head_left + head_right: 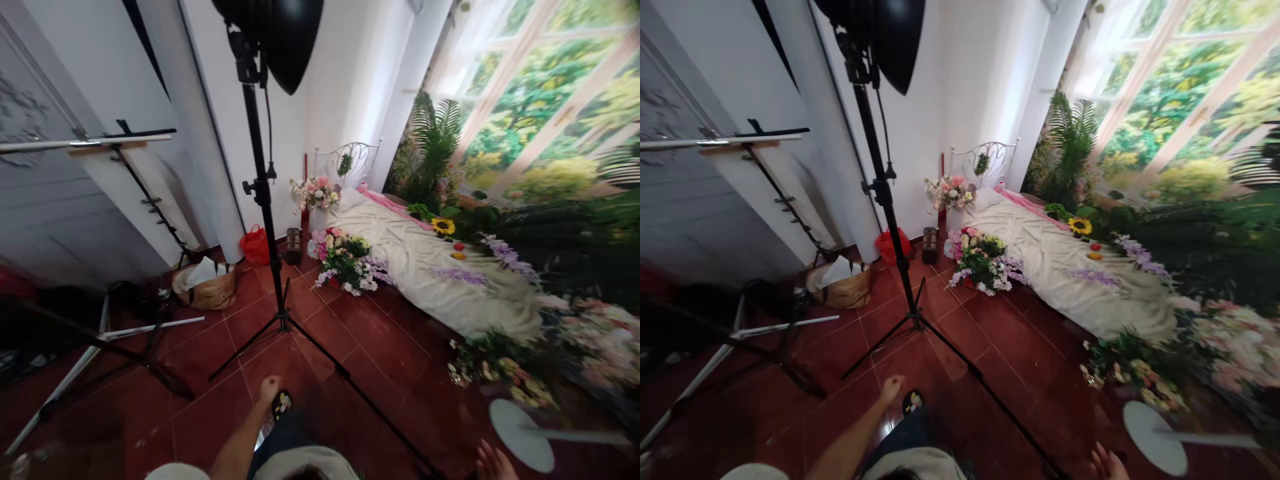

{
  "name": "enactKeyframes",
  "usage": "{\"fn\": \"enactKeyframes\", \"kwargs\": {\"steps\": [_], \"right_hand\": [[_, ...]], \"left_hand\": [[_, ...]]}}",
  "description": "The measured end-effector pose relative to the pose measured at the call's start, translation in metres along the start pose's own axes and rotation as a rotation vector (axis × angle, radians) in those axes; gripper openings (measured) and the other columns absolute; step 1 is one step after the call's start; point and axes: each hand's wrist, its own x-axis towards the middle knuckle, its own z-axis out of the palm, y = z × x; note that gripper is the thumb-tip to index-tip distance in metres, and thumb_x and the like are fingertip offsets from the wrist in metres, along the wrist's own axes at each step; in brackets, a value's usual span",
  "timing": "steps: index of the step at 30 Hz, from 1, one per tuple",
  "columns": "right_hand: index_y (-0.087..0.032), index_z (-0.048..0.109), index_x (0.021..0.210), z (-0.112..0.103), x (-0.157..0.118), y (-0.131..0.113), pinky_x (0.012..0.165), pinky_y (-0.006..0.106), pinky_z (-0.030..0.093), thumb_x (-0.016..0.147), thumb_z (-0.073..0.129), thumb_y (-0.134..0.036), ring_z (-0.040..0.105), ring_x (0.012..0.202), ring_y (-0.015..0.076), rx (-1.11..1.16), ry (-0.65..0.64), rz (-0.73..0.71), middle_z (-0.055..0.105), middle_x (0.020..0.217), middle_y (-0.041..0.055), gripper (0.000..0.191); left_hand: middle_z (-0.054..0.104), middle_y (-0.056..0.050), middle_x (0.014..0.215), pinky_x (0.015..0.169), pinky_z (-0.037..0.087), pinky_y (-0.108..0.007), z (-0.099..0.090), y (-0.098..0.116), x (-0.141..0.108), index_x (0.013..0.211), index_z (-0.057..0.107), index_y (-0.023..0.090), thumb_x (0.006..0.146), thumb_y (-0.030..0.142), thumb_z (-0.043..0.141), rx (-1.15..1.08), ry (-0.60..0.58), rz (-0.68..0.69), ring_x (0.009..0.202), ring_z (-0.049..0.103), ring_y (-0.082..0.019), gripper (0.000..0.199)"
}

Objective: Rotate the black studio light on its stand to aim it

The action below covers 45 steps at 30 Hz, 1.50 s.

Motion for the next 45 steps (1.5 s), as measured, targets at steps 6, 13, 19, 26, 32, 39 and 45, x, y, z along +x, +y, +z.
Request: {"fn": "enactKeyframes", "kwargs": {"steps": [6,13,19,26,32,39,45], "right_hand": [[-0.017,0.059,0.085,0.175,-0.008,-0.02,0.05,0.023,0.05,0.046,0.075,-0.043,0.065,0.06,0.016,0.269,-0.105,0.263,0.069,0.071,0.0035,0.05],[-0.015,0.061,0.089,0.31,-0.047,-0.043,0.054,0.023,0.051,0.048,0.077,-0.05,0.066,0.065,0.0176,0.141,-0.432,0.265,0.07,0.075,0.0052,0.055],[-0.017,0.061,0.084,0.388,-0.063,-0.053,0.051,0.024,0.05,0.05,0.075,-0.053,0.066,0.061,0.0186,0.026,-0.676,0.209,0.07,0.07,0.005,0.052],[-0.015,0.058,0.089,0.541,-0.048,-0.123,0.044,0.02,0.043,0.069,0.064,-0.049,0.06,0.05,0.0129,-0.036,-1.061,-0.022,0.067,0.062,0.0038,0.04],[-0.016,0.052,0.101,0.663,-0.055,-0.175,0.04,0.017,0.04,0.087,0.044,-0.032,0.056,0.043,0.0096,-0.243,-1.132,0.024,0.064,0.06,0.0011,0.023],[-0.015,0.058,0.085,0.716,-0.051,-0.199,0.051,0.02,0.05,0.09,0.041,-0.035,0.061,0.049,0.0121,-0.448,-1.152,0.025,0.063,0.058,0.0032,0.027],[-0.013,0.063,0.072,0.74,-0.042,-0.205,0.042,0.021,0.045,0.078,0.06,-0.041,0.062,0.05,0.0183,-0.589,-1.107,0.014,0.057,0.045,0.0057,0.029]], "left_hand": [[0.064,-0.004,0.084,0.085,0.049,-0.033,-0.028,0.173,0.134,0.089,0.057,0.017,0.063,0.019,0.062,-0.438,0.156,0.492,0.086,0.063,-0.016,0.027],[0.061,-0.008,0.098,0.086,0.046,-0.031,-0.063,0.325,0.191,0.104,0.051,0.017,0.063,0.025,0.071,-0.672,0.174,0.927,0.091,0.06,-0.014,0.046],[0.065,-0.005,0.077,0.07,0.046,-0.026,-0.059,0.338,0.207,0.08,0.061,0.014,0.068,0.043,0.065,-0.577,0.064,0.872,0.072,0.061,-0.015,0.032],[0.056,-0.001,0.052,0.052,0.037,-0.021,-0.061,0.342,0.219,0.064,0.063,0.012,0.066,0.052,0.063,-0.415,0.085,0.72,0.053,0.053,-0.012,0.04],[0.056,-0.002,0.055,0.05,0.035,-0.019,-0.056,0.346,0.225,0.062,0.064,0.01,0.067,0.039,0.06,-0.338,0.207,0.696,0.054,0.051,-0.011,0.03],[0.047,0.0,0.047,0.045,0.027,-0.019,-0.051,0.35,0.226,0.053,0.058,0.011,0.066,0.036,0.058,-0.347,0.319,0.709,0.046,0.04,-0.008,0.028],[0.047,0.0,0.047,0.045,0.029,-0.019,-0.049,0.355,0.223,0.049,0.056,0.012,0.067,0.037,0.057,-0.36,0.368,0.717,0.045,0.042,-0.008,0.03]]}}
